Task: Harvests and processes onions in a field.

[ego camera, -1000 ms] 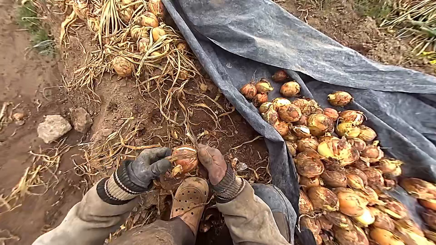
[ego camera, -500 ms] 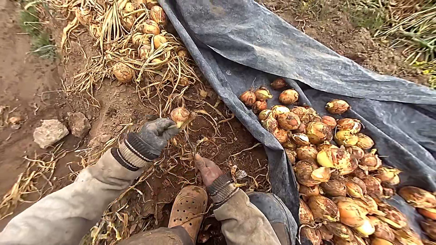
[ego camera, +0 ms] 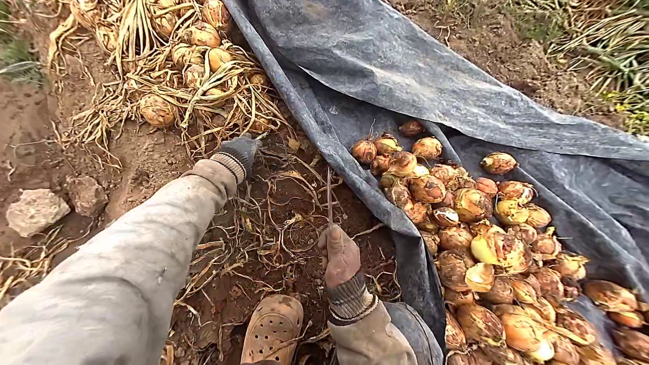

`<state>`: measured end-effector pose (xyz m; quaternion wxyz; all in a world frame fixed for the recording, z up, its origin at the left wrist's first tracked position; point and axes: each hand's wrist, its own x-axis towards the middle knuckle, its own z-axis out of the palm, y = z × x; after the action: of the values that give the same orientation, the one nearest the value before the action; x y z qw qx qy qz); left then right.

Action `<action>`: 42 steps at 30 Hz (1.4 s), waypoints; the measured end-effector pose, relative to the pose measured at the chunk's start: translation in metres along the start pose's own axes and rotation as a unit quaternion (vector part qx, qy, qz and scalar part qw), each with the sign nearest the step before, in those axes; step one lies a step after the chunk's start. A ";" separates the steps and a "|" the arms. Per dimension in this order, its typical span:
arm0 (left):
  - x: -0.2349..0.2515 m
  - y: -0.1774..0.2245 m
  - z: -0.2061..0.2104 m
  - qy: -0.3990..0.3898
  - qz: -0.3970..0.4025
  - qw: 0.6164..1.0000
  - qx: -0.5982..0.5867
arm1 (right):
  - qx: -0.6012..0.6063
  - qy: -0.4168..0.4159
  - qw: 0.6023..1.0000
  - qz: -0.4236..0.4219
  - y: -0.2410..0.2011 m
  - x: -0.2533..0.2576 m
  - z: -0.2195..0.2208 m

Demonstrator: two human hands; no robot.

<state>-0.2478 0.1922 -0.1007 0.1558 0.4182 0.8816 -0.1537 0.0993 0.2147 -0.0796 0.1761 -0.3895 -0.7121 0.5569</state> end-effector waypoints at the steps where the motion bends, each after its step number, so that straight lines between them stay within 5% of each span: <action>1: 0.000 -0.006 0.005 0.012 0.002 1.000 0.000 | -0.037 -0.044 0.998 0.006 -0.001 -0.003 0.005; 5: -0.020 -0.023 0.007 0.074 0.030 0.994 -0.069 | -0.074 -0.131 0.988 0.038 -0.004 -0.002 0.018; 8: -0.061 -0.017 0.014 0.135 0.019 0.961 -0.239 | -0.074 -0.141 0.984 0.081 -0.006 0.000 0.017; 13: -0.146 0.020 0.016 0.127 -0.006 0.791 -0.598 | -0.103 -0.184 0.967 0.145 -0.019 -0.001 0.012; 18: -0.228 0.050 0.010 0.056 -0.010 0.651 -0.757 | -0.039 -0.220 0.970 0.099 -0.020 -0.014 0.015; 20: -0.250 0.057 0.010 0.044 0.008 0.667 -0.743 | 0.013 -0.230 0.971 0.064 -0.019 -0.018 0.017; 24: -0.269 0.055 0.003 0.048 0.093 0.792 -0.602 | 0.016 -0.266 0.964 0.018 -0.025 -0.023 0.013; 33: -0.272 0.052 -0.002 0.149 0.148 0.867 -0.452 | -0.020 -0.224 0.974 -0.022 -0.040 -0.038 0.015; 37: -0.251 0.032 0.013 0.200 0.059 0.910 -0.357 | -0.002 -0.172 0.985 0.009 -0.033 -0.044 0.022; 39: -0.237 0.015 0.022 0.151 -0.069 0.881 -0.442 | 0.001 -0.134 0.991 0.010 -0.030 -0.044 0.020; 42: -0.239 0.028 0.004 0.090 -0.254 0.735 -0.622 | -0.068 -0.178 0.979 0.072 -0.028 -0.032 0.012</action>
<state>-0.0814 0.0425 -0.0119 0.2563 0.0005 0.8642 0.4329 0.1012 0.1806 -0.0519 -0.0207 -0.3451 -0.7386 0.5788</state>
